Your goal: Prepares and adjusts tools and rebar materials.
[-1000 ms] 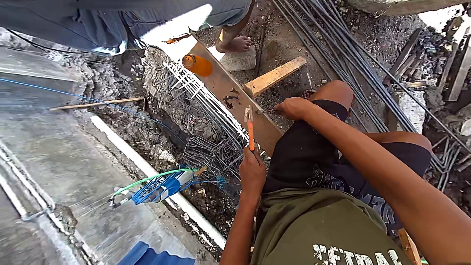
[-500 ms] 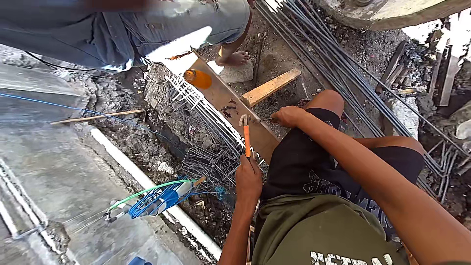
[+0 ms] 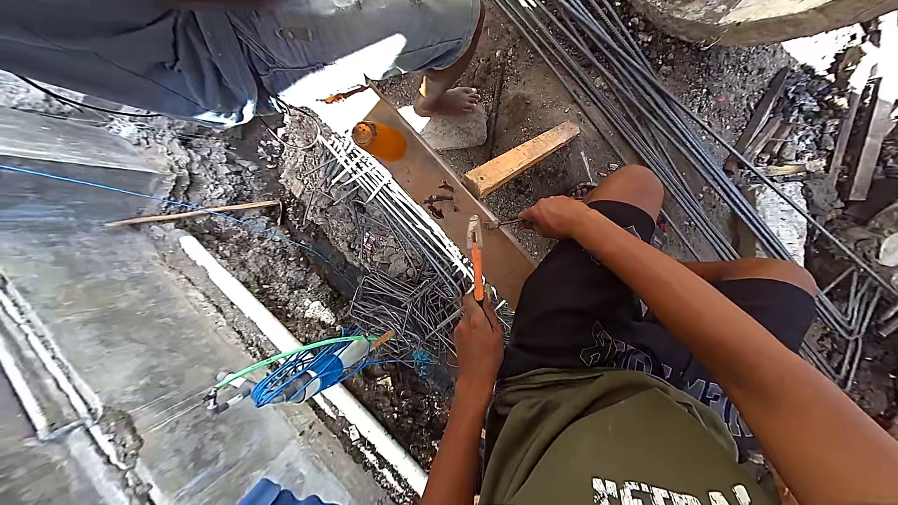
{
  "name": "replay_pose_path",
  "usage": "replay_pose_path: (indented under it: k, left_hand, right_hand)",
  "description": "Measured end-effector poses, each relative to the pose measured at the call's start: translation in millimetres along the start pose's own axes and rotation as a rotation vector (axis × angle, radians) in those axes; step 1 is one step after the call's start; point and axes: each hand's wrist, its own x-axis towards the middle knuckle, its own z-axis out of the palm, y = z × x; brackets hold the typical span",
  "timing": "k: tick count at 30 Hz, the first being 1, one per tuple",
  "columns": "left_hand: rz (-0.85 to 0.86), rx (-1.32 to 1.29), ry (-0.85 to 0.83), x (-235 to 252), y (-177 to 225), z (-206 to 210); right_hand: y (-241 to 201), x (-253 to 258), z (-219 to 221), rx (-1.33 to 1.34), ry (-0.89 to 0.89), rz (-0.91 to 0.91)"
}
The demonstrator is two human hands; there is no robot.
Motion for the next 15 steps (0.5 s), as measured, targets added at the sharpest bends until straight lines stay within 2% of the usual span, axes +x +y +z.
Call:
replay_pose_path:
  k: [1,2,3,7,8,9,11,12,13,15]
  left_hand:
    - [-0.082,0.035,-0.144,4,2,-2]
    - [-0.116,0.045,-0.211,5,4,-5]
    - [-0.108,0.027,-0.204,5,6,-8]
    - [0.102,-0.053,0.156,-10,-3,-1]
    - [0.121,-0.05,0.185,-7,-6,3]
    - [0.102,-0.03,0.142,-5,-10,7]
    - [-0.055,0.009,-0.118,3,-10,1]
    - [-0.091,0.006,-0.183,7,-7,-4]
    - [-0.09,-0.003,-0.193,7,-3,-10]
    - [0.018,-0.03,-0.057,-2,-2,-13]
  right_hand:
    - [-1,-1,-2,-0.002,0.0,0.005]
    - [-3,-2,-3,-0.002,-0.003,0.012]
    - [-3,-3,-5,0.002,-0.005,0.018]
    - [4,5,3,0.006,-0.003,0.013]
    - [7,7,1,0.002,0.001,0.011]
    - [6,6,1,0.002,-0.008,0.009]
    - [1,4,-1,-0.006,-0.019,0.007]
    - [-1,2,-4,-0.014,-0.018,0.012]
    - [-2,0,-8,-0.016,-0.018,0.021]
    - [0,1,-8,-0.012,-0.016,0.027]
